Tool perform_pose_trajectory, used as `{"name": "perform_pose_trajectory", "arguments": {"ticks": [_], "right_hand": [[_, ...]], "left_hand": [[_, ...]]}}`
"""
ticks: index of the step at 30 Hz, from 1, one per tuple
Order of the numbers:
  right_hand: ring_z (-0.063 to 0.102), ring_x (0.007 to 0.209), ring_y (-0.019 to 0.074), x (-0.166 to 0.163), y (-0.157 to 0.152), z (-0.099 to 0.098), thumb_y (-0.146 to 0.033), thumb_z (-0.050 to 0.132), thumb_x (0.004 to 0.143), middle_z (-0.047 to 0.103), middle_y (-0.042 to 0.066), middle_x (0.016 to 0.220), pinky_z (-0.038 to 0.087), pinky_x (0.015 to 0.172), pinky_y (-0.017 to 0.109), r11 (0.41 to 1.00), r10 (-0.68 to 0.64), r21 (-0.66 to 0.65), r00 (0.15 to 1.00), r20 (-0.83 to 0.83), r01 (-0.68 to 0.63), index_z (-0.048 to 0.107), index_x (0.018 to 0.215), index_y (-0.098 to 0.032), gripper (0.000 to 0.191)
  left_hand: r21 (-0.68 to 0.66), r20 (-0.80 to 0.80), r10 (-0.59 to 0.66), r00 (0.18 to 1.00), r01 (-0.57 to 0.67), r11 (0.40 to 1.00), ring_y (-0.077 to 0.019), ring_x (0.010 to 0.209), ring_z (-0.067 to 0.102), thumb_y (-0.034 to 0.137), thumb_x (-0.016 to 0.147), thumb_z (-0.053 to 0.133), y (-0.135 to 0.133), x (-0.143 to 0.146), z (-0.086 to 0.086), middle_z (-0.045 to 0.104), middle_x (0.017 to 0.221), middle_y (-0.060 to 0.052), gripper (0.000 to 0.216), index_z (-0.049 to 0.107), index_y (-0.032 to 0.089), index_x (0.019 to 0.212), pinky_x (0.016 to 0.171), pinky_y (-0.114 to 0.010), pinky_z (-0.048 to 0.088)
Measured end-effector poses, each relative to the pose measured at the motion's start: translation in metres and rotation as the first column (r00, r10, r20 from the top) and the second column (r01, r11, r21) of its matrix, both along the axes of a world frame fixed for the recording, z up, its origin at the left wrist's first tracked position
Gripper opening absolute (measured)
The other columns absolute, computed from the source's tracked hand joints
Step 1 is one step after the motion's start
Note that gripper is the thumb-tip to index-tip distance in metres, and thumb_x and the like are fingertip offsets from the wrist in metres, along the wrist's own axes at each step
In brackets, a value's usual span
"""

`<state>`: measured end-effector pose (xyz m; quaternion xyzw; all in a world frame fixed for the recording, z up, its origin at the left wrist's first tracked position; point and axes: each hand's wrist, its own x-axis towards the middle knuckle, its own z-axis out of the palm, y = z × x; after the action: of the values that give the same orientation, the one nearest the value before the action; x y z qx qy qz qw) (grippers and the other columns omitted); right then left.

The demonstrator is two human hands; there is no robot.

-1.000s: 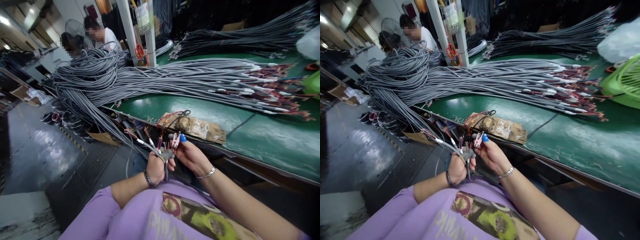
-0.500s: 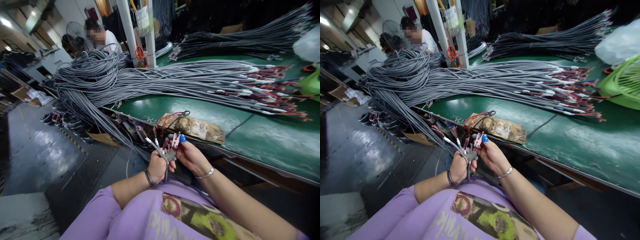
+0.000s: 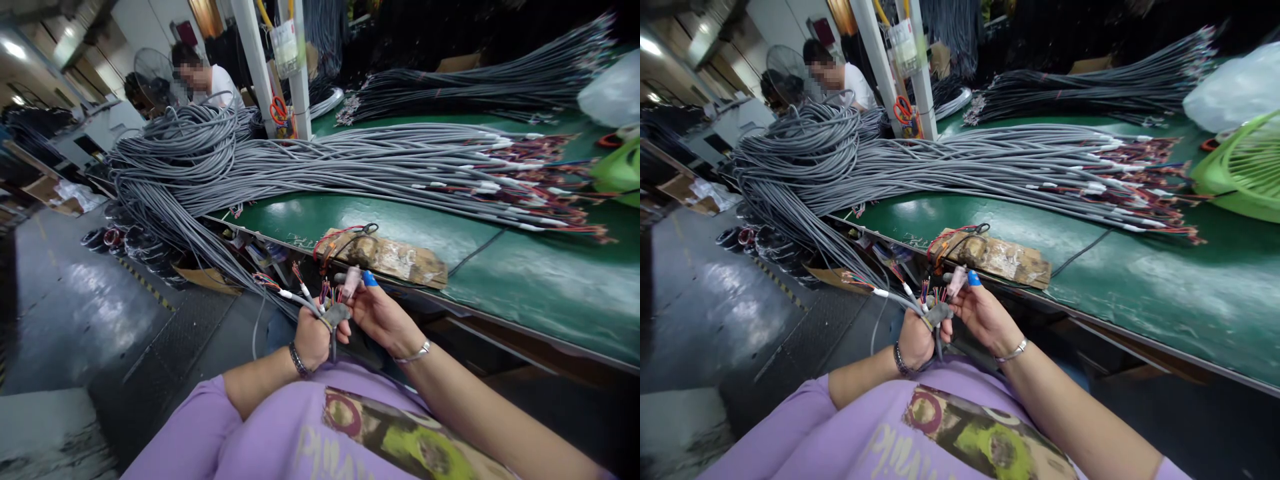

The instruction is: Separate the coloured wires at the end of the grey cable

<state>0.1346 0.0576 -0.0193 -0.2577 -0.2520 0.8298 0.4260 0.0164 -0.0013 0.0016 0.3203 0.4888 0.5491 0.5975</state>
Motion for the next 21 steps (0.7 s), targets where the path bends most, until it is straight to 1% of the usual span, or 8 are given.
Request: {"name": "perform_pose_trajectory", "arguments": {"ticks": [3,4,7,10,15,21], "right_hand": [[0.06,0.066,0.0137,0.002,0.0,0.001,-0.055,0.066,0.08,0.069,0.002,0.076,0.051,0.063,0.027,0.995,-0.033,-0.097,0.999,-0.019,0.031,0.068,0.08,-0.022,0.034],[0.06,0.065,0.0128,0.002,0.0,0.002,-0.053,0.068,0.08,0.068,0.001,0.076,0.051,0.062,0.025,0.993,-0.036,-0.109,0.999,-0.014,0.034,0.069,0.081,-0.022,0.032],[0.058,0.064,0.0115,0.004,0.0,0.005,-0.045,0.071,0.08,0.067,0.0,0.076,0.051,0.06,0.022,0.995,-0.051,-0.09,0.999,0.018,0.053,0.071,0.087,-0.022,0.024],[0.056,0.062,0.0108,0.005,0.0,0.007,-0.039,0.073,0.078,0.065,0.0,0.073,0.052,0.061,0.022,0.996,-0.055,-0.065,0.998,0.041,0.057,0.072,0.088,-0.021,0.021],[0.057,0.065,0.0118,0.004,0.002,0.004,-0.052,0.074,0.073,0.065,0.0,0.073,0.052,0.061,0.023,0.996,-0.039,-0.078,0.997,0.067,0.045,0.072,0.086,-0.021,0.034],[0.055,0.064,0.0142,0.004,0.003,0.005,-0.05,0.074,0.075,0.064,0.0,0.072,0.05,0.064,0.029,0.999,-0.045,-0.011,0.994,0.1,0.046,0.068,0.081,-0.022,0.029]], "left_hand": [[0.009,-0.004,-0.008,1.0,0.008,1.0,-0.0069,0.033,0.047,0.053,0.067,0.074,-0.004,-0.002,-0.006,0.056,0.046,0.001,0.044,0.057,0.013,0.065,0.034,-0.018,0.036],[0.016,-0.007,-0.011,1.0,0.011,1.0,-0.0072,0.033,0.047,0.053,0.068,0.074,-0.005,-0.003,-0.007,0.057,0.047,0.001,0.043,0.057,0.013,0.065,0.034,-0.018,0.036],[0.028,-0.012,0.001,1.0,0.0,1.0,-0.0074,0.034,0.048,0.051,0.07,0.073,-0.009,-0.007,-0.01,0.058,0.047,0.001,0.042,0.057,0.013,0.066,0.034,-0.018,0.036],[0.04,-0.016,0.032,0.999,-0.031,0.999,-0.0067,0.034,0.048,0.048,0.072,0.072,-0.009,-0.009,-0.008,0.057,0.048,0.001,0.039,0.058,0.013,0.066,0.034,-0.017,0.036],[0.037,-0.016,0.048,0.999,-0.047,0.998,-0.0066,0.033,0.048,0.043,0.074,0.07,-0.003,-0.005,-0.004,0.056,0.047,0.002,0.034,0.059,0.012,0.065,0.034,-0.016,0.035],[0.009,-0.035,0.059,0.998,-0.059,0.998,-0.0065,0.033,0.047,0.04,0.074,0.068,0.002,-0.001,-0.002,0.056,0.046,0.001,0.032,0.058,0.013,0.063,0.034,-0.016,0.035]]}}
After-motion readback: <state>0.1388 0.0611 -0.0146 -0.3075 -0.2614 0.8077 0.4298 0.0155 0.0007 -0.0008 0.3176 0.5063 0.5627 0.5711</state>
